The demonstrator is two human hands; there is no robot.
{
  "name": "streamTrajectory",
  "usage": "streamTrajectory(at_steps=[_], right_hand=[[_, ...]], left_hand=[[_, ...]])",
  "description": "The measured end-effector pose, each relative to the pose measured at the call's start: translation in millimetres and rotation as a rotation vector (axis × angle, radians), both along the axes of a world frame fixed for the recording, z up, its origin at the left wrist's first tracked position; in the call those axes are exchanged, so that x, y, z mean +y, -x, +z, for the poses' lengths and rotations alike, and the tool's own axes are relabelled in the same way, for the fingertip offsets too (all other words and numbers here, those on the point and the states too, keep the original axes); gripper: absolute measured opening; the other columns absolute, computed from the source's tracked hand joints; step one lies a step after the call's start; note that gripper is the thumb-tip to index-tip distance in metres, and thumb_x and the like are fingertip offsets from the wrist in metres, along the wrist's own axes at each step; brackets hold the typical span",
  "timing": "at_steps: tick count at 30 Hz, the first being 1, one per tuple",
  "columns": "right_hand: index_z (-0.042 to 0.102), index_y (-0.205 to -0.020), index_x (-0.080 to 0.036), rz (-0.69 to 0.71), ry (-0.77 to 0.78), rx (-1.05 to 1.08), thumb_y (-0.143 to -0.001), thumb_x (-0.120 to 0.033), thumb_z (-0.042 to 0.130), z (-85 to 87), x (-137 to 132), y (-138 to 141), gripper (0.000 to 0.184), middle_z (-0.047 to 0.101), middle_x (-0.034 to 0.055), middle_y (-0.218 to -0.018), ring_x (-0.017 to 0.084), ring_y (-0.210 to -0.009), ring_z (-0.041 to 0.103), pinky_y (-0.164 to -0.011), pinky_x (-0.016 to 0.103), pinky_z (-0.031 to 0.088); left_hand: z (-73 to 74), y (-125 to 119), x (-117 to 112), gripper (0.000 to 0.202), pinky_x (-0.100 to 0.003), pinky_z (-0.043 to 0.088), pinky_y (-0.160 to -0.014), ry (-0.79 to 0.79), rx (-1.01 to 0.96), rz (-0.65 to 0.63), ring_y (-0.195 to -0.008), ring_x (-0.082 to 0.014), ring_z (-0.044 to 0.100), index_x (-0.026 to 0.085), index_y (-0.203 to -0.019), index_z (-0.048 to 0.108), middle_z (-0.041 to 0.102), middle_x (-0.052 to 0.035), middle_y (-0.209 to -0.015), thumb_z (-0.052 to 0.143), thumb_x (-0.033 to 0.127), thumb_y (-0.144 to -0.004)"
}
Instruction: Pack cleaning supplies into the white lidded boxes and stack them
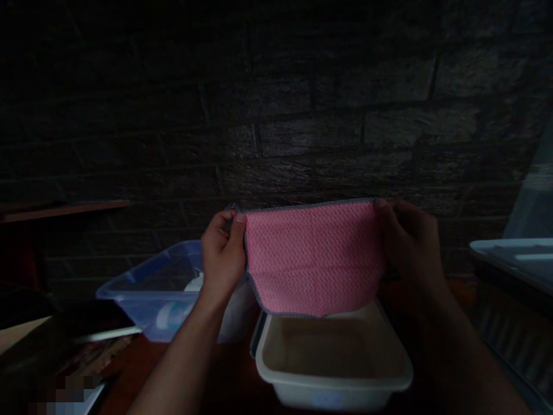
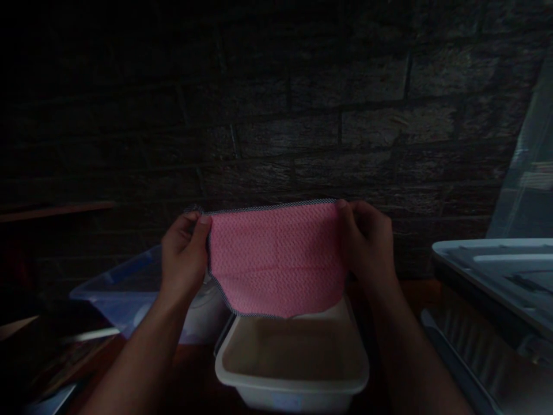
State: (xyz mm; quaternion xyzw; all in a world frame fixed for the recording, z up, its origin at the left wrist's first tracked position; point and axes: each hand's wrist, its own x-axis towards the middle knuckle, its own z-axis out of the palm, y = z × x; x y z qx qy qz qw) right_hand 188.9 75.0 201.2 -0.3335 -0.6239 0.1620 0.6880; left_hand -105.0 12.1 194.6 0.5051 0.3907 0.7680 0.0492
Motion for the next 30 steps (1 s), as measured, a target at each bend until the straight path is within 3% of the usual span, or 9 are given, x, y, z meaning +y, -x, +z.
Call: streamTrajectory(at_steps=[9,12,15,18,23,27,30], right_hand=[[0.062,-0.068,-0.021,0.077,0.119,0.035,-0.094,-0.048,0.065,0.8,-3,2,0.038,0.047,-0.0017,-0.060,0.013,-0.053,0.042,-0.049,0.029,0.030],[0.064,-0.071,-0.021,0.108,0.171,0.065,-0.092,-0.044,0.065,-1.2,1,1,0.031,0.051,0.0000,-0.063,0.014,-0.055,0.044,-0.049,0.029,0.031],[0.066,-0.073,-0.022,0.129,0.201,0.084,-0.090,-0.037,0.064,-4.2,7,-2,0.023,0.055,0.0017,-0.067,0.016,-0.058,0.048,-0.048,0.029,0.032],[0.068,-0.074,-0.022,0.144,0.215,0.101,-0.088,-0.036,0.065,-6.0,11,-4,0.020,0.057,0.0022,-0.067,0.016,-0.058,0.049,-0.048,0.029,0.033],[0.068,-0.077,-0.021,0.161,0.188,0.108,-0.088,-0.038,0.067,-4.8,8,0,0.020,0.055,0.0002,-0.066,0.015,-0.057,0.048,-0.048,0.027,0.031],[0.068,-0.078,-0.021,0.217,0.158,0.092,-0.092,-0.043,0.066,-3.6,3,4,0.025,0.058,-0.0004,-0.067,0.014,-0.058,0.049,-0.051,0.026,0.034],[0.069,-0.081,-0.021,0.215,0.126,0.095,-0.093,-0.043,0.065,-3.3,2,5,0.026,0.060,-0.0003,-0.069,0.014,-0.060,0.050,-0.052,0.026,0.035]], left_hand=[[-0.8,0,0,0.014,-0.020,0.039,-0.050,0.070,-0.089,-0.078,-0.054,-0.0106,0.051,0.022,-0.096,0.063,0.061,0.0039,-0.068,0.071,0.030,-0.088],[0.0,0,0,0.027,-0.020,0.036,-0.047,0.138,-0.148,-0.083,-0.050,-0.0102,0.049,0.022,-0.109,0.065,0.061,0.0050,-0.066,0.072,0.024,-0.083],[2.5,-2,-4,0.038,-0.020,0.039,-0.051,0.178,-0.193,-0.122,-0.057,-0.0113,0.056,0.022,-0.116,0.065,0.067,0.0023,-0.077,0.070,0.018,-0.078],[4.6,-4,-8,0.031,-0.020,0.041,-0.056,0.178,-0.207,-0.202,-0.064,-0.0112,0.058,0.021,-0.108,0.068,0.068,0.0012,-0.082,0.068,0.016,-0.077],[1.4,-7,-7,0.010,-0.019,0.041,-0.056,0.220,-0.190,-0.314,-0.063,-0.0102,0.056,0.019,-0.087,0.070,0.063,0.0025,-0.072,0.067,0.016,-0.078],[-6.6,-13,-1,0.018,-0.027,0.053,-0.071,0.304,-0.212,-0.554,-0.080,-0.0173,0.067,0.015,-0.091,0.077,0.073,-0.0063,-0.092,0.066,0.026,-0.081],[-11.5,-18,1,0.028,-0.029,0.054,-0.083,0.333,-0.166,-0.592,-0.093,-0.0198,0.068,0.014,-0.106,0.078,0.075,-0.0100,-0.107,0.073,0.027,-0.082]])
